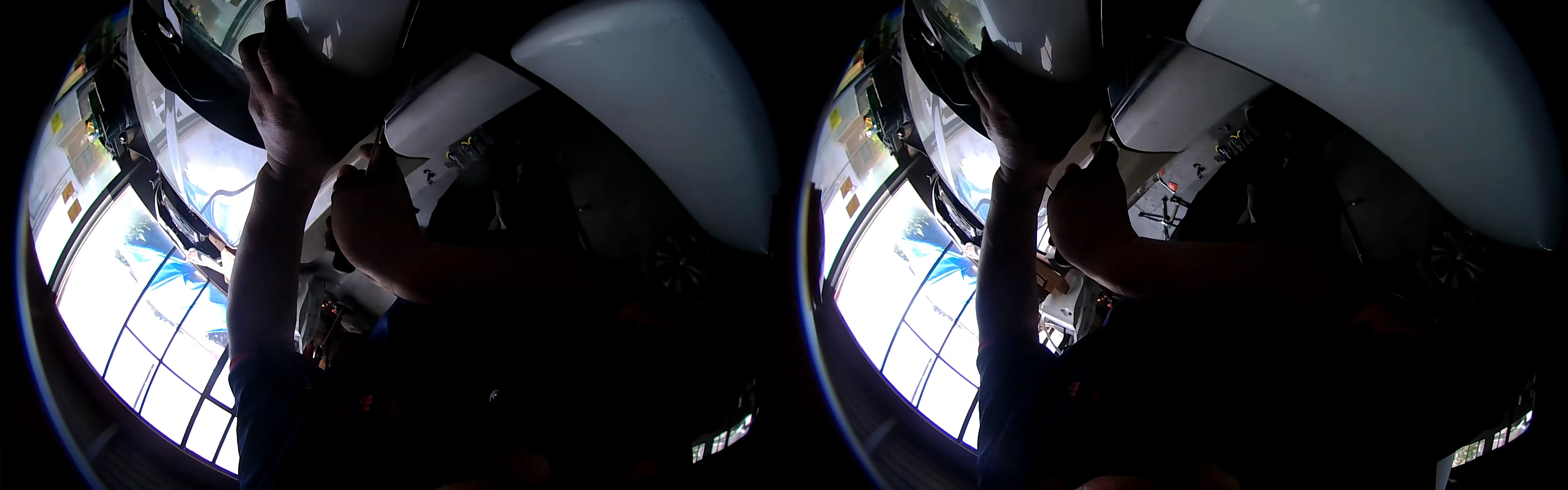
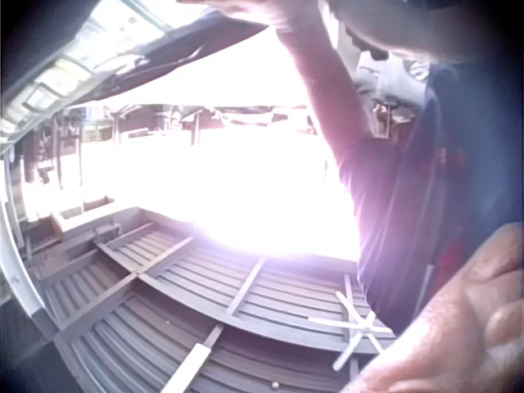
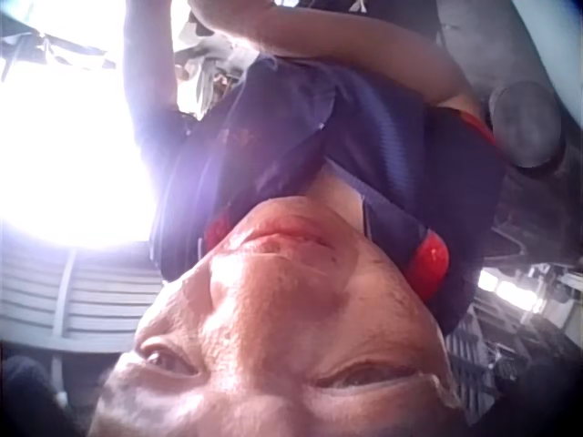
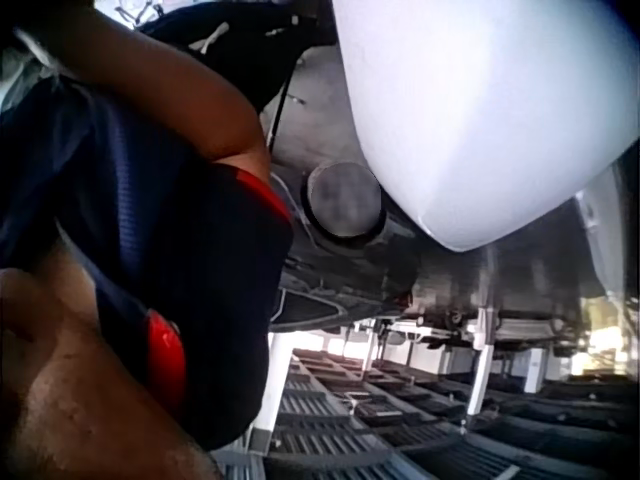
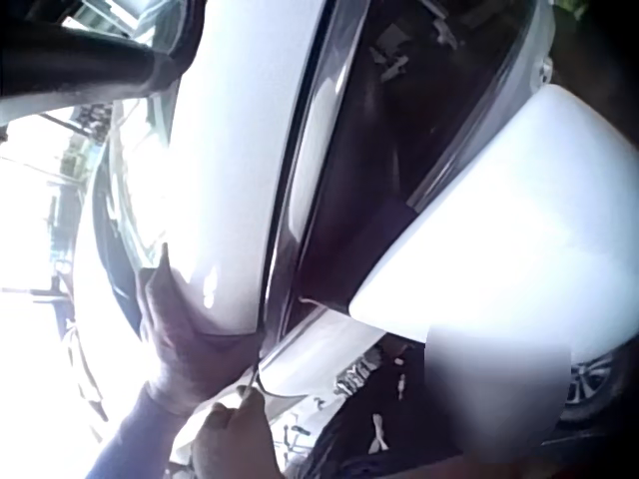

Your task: The person uses a screwdriver and a socket wrench to remove and reinstall a plastic trim piece at the base of a car windshield, handling the wiper arm and trim clips.

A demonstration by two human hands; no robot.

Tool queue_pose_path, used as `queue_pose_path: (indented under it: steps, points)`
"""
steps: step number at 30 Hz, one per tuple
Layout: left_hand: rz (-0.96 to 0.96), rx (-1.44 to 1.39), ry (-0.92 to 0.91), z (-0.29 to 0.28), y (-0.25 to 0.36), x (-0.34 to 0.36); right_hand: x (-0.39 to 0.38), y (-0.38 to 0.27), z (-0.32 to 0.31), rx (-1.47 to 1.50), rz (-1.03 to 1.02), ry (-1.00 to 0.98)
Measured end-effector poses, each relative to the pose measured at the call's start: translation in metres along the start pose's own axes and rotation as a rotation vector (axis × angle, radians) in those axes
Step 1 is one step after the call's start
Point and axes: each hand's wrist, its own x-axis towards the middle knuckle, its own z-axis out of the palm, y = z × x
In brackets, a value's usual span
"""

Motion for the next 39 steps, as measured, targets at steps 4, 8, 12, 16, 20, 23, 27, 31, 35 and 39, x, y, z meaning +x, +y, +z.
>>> queue_pose_path:
  steps: [4,8,12,16,20,23,27,31,35,39]
  points:
    - [0.032,-0.05,0.024,-0.001,-0.001,0.002,-0.002,-0.002,-0.004,0.008,0.012,0.004]
    - [0.08,0.117,0.016,0.001,0.003,0.006,-0.001,-0.001,-0.002,0.068,0.033,-0.007]
    - [-0.04,-0.095,0.062,0.0,0.007,0.003,0.005,0.001,-0.014,0.33,0.151,-0.055]
    - [-0.106,-0.012,-0.015,0.007,0.003,0.004,0.002,0.013,-0.028,0.831,0.416,-0.151]
    - [-0.157,-0.148,0.224,0.005,0.021,0.026,0.008,0.023,-0.05,1.219,0.619,-0.245]
    - [-0.243,-0.134,0.123,0.001,0.025,0.033,0.005,0.031,-0.062,1.307,0.645,-0.296]
    - [-0.183,-0.01,0.24,0.008,0.027,0.037,-0.019,0.045,-0.07,1.297,0.603,-0.428]
    - [0.069,0.192,-0.039,-0.003,0.008,0.033,-0.058,0.072,-0.095,1.192,0.566,-0.615]
    - [-0.145,0.151,-0.061,0.006,-0.003,0.032,-0.083,0.11,-0.099,1.176,0.606,-0.626]
    - [-0.187,0.076,-0.095,-0.004,-0.003,0.025,-0.101,0.139,-0.117,1.023,0.627,-0.606]
